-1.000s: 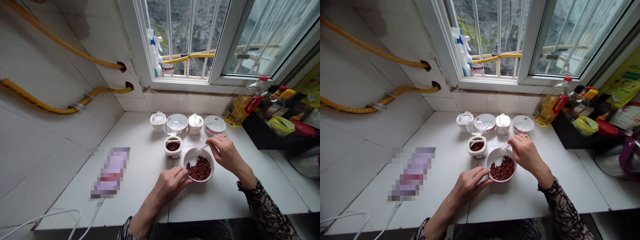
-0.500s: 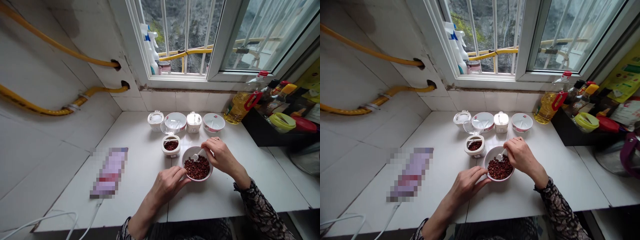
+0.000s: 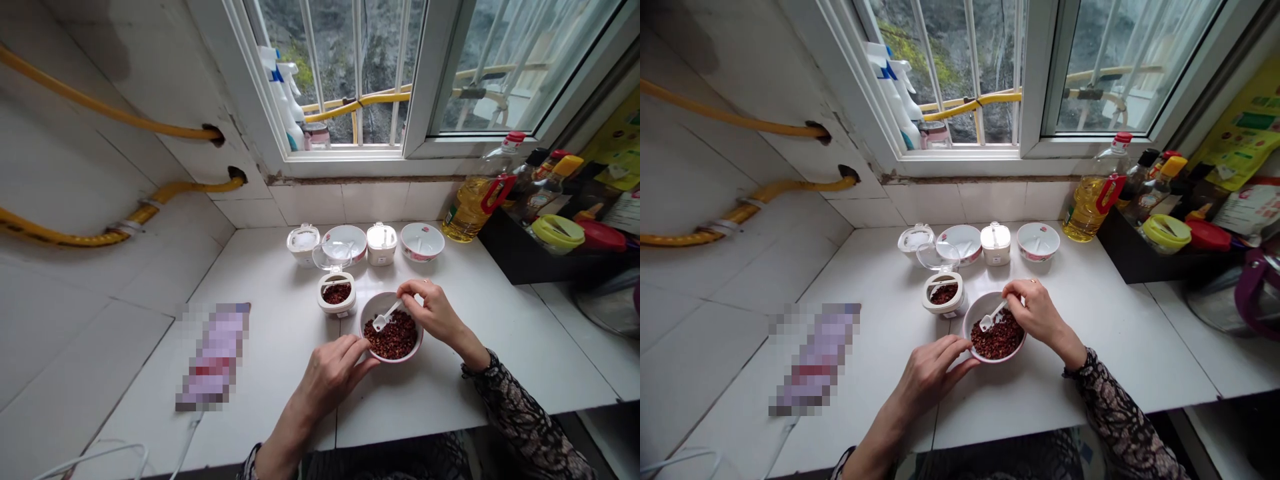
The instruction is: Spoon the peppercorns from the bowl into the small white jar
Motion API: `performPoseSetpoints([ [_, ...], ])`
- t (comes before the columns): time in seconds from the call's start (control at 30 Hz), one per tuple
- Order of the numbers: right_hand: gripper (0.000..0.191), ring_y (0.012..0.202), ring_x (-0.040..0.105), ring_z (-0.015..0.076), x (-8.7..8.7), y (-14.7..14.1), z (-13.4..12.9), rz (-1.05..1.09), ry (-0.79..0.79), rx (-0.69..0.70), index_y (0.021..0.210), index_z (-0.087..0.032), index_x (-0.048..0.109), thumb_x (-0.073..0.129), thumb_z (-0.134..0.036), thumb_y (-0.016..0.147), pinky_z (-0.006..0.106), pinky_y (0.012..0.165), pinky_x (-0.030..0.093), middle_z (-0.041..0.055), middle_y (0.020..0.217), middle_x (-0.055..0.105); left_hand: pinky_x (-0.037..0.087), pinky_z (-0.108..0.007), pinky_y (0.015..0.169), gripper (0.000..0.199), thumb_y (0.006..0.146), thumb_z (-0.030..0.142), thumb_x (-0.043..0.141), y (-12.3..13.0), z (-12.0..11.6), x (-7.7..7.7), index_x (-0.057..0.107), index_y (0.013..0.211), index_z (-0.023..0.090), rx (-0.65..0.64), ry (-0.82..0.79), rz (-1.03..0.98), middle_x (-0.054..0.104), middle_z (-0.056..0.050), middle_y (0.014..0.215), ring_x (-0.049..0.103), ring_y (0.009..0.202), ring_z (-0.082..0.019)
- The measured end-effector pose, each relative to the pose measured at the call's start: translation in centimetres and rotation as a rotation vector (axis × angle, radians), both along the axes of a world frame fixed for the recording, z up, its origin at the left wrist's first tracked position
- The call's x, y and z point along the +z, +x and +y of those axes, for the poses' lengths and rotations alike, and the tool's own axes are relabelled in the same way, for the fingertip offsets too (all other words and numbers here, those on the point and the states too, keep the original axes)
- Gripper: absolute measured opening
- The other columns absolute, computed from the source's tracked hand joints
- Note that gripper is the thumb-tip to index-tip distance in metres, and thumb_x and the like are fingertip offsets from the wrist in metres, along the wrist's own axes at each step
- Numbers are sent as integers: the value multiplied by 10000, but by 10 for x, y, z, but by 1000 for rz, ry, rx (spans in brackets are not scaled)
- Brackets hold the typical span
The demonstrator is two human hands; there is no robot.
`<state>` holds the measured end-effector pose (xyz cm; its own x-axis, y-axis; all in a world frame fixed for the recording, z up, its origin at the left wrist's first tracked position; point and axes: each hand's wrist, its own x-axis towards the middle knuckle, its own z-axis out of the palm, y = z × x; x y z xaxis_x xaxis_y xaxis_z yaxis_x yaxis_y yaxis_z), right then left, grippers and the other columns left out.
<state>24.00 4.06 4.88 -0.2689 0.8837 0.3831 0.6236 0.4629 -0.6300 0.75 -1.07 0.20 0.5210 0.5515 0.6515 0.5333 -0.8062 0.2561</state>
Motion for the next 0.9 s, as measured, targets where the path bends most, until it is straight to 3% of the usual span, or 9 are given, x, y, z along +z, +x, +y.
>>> performPoseSetpoints([
  [0.1, 201, 722, 649, 182, -1, 4, 2, 54, -37, -30, 766, -215, 649, 491, -133, 860, 320, 734, 462, 6, 758, 728, 500, -236, 565, 171, 1035, 319, 490, 0, 0, 0, 556, 1029, 162, -5, -9, 5, 681, -34, 801, 670, 657, -146],
  [0.2, 193, 742, 656, 186, -3, 2, 2, 23, 24, -50, 790, -209, 650, 494, -126, 867, 337, 768, 449, 19, 779, 736, 500, -234, 570, 177, 1037, 325, 487, 0, 0, 0, 559, 1017, 164, -7, -17, 4, 677, -34, 796, 675, 667, -147],
  [0.4, 198, 738, 642, 183, -7, -9, -3, -111, 98, 92, 816, -191, 644, 489, -84, 880, 380, 841, 409, 36, 793, 744, 489, -227, 565, 183, 1042, 329, 477, 0, 0, 0, 560, 1000, 171, 5, -5, 8, 671, -30, 777, 672, 656, -142],
  [0.7, 203, 799, 648, 206, -5, -3, -1, 88, -64, -59, 758, -218, 692, 506, -175, 829, 335, 764, 487, 20, 740, 727, 497, -231, 561, 168, 1029, 319, 500, 0, 1, -3, 571, 996, 170, -2, -7, 0, 665, -31, 765, 664, 647, -147],
  [0.9, 175, 618, 603, 157, 0, -5, -1, 291, -259, -41, 719, -198, 673, 520, -244, 791, 278, 618, 488, -4, 654, 666, 491, -233, 562, 194, 1037, 334, 480, 1, 1, -3, 570, 977, 173, 2, -15, -3, 659, -29, 762, 655, 636, -145],
])
